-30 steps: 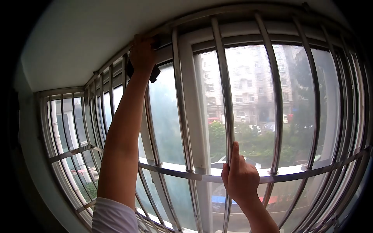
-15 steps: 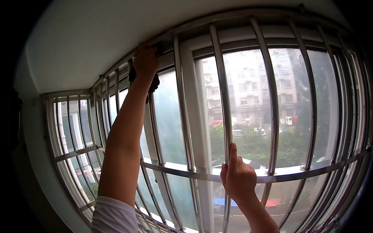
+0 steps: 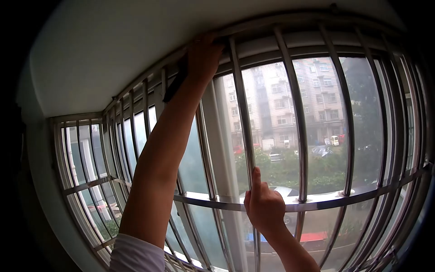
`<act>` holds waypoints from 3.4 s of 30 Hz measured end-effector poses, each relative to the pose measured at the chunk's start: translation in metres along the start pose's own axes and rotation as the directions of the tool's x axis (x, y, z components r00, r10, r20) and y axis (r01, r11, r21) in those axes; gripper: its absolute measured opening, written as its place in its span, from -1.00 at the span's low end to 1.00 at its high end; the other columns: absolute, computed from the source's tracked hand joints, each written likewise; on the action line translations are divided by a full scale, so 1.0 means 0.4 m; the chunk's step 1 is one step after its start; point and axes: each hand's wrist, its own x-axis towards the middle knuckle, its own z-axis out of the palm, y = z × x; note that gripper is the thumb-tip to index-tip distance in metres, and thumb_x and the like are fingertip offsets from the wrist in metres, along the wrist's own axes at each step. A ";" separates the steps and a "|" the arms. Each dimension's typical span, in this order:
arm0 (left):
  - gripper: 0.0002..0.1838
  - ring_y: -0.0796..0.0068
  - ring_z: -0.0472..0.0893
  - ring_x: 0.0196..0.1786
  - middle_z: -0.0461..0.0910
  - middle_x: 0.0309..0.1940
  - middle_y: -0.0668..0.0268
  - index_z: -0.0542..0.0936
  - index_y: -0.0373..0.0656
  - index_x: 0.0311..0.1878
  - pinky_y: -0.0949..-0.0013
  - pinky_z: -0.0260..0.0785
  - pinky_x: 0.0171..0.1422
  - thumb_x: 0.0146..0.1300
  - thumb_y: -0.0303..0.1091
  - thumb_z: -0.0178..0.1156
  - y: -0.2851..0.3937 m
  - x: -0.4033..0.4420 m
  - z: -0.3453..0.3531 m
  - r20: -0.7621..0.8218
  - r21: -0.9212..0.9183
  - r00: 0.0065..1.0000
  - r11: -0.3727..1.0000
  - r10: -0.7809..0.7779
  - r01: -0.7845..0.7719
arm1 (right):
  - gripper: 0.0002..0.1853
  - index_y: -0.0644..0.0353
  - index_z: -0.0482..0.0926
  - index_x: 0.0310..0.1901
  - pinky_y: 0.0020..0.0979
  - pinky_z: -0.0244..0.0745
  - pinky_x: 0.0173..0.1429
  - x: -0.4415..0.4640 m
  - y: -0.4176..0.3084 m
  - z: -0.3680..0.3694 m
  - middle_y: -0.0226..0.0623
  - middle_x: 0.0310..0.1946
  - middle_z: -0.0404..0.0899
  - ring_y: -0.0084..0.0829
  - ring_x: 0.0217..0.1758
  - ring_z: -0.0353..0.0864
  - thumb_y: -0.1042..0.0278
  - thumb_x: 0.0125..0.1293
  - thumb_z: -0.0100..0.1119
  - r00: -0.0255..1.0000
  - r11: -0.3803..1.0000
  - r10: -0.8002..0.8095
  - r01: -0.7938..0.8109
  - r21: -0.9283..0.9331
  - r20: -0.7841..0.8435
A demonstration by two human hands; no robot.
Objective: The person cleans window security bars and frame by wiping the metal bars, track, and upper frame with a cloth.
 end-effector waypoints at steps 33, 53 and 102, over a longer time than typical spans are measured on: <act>-0.81 0.04 0.53 -0.10 0.47 -0.17 0.19 0.63 -0.09 -0.20 0.13 0.48 -0.08 0.08 -0.39 0.21 -0.049 -0.048 -0.042 -0.124 0.175 0.903 0.886 -0.412 0.429 | -0.27 0.44 0.10 0.35 -0.27 0.46 -0.53 -0.003 0.008 -0.003 -0.23 -0.56 0.44 -0.28 -0.65 0.49 0.36 0.17 0.12 1.000 0.997 0.006 -0.006 0.079 0.001; -0.94 0.12 0.61 -0.19 0.55 -0.18 0.23 0.65 -0.07 -0.47 0.22 0.53 -0.21 -0.04 -0.37 0.22 0.304 0.214 -0.029 -0.360 -0.167 0.872 0.942 -0.333 0.291 | -0.23 0.41 0.03 0.38 -0.18 0.48 -0.46 -0.006 0.010 -0.003 -0.03 -0.38 0.53 -0.12 -0.55 0.55 0.31 0.21 0.11 0.993 0.992 0.043 -0.056 0.117 0.107; -0.85 0.07 0.53 -0.08 0.43 -0.07 0.15 0.62 -0.06 -0.25 0.18 0.56 -0.15 0.08 -0.43 0.18 0.229 0.185 -0.082 -0.278 -0.191 0.873 0.914 -0.401 0.359 | -0.38 0.21 0.26 0.30 -0.15 0.44 0.07 -0.043 0.024 -0.115 -0.04 0.03 0.39 -0.08 0.09 0.50 0.38 0.19 0.16 0.972 0.969 -0.230 0.225 0.101 0.043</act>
